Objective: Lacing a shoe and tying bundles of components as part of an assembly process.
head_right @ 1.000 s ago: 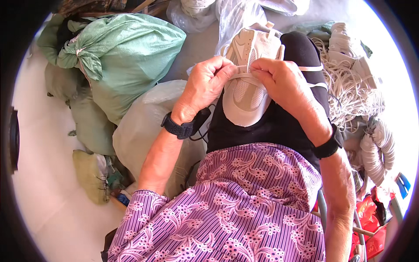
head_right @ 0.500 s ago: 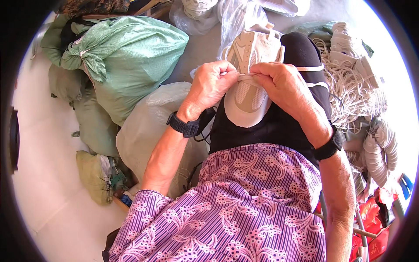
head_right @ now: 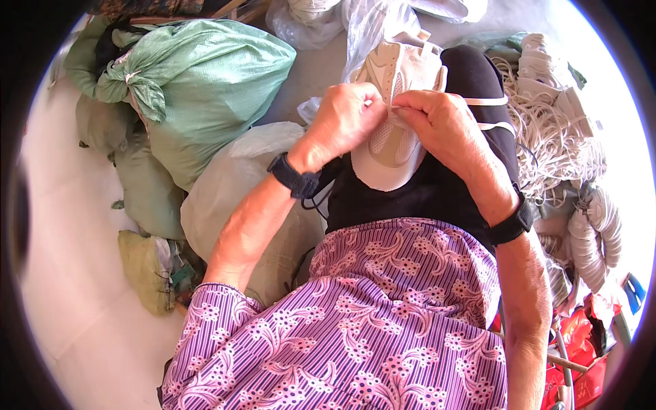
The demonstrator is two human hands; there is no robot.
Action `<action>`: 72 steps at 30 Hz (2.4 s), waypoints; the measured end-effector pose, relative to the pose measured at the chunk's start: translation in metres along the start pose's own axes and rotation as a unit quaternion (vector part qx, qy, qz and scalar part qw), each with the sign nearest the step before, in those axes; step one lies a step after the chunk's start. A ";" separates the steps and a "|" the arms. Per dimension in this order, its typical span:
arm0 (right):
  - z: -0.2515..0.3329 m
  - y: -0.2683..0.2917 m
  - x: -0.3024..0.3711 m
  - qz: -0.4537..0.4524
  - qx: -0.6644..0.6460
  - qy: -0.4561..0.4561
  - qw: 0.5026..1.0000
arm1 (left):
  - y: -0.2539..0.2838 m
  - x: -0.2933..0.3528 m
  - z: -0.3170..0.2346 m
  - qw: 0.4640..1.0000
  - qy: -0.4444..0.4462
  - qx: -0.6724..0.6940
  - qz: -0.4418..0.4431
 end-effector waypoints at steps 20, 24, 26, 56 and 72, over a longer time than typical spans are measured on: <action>-0.004 -0.003 -0.003 0.037 -0.050 -0.060 0.996 | 0.020 -0.043 -0.038 0.849 -0.189 -0.368 0.329; -0.003 -0.006 -0.008 0.047 -0.034 -0.076 0.995 | 0.024 -0.032 -0.032 0.887 -0.224 -0.278 0.292; -0.003 -0.004 -0.010 0.054 -0.026 -0.085 0.995 | 0.023 -0.026 -0.027 0.909 -0.237 -0.239 0.247; 0.005 -0.001 -0.051 0.157 0.041 -0.060 0.985 | 0.032 -0.014 -0.002 0.961 -0.255 -0.050 0.097; 0.001 0.003 -0.039 0.121 0.040 -0.028 0.991 | 0.021 -0.013 -0.008 0.956 -0.277 0.019 0.097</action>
Point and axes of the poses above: each hand's wrist, its own x-axis away from the middle knuckle, its own y-axis out of the back of the hand, z = x × y, the point moved 6 cm from there along -x, towards the middle knuckle, and after that the axes turned 15 degrees about z, right-handed, at the moved point
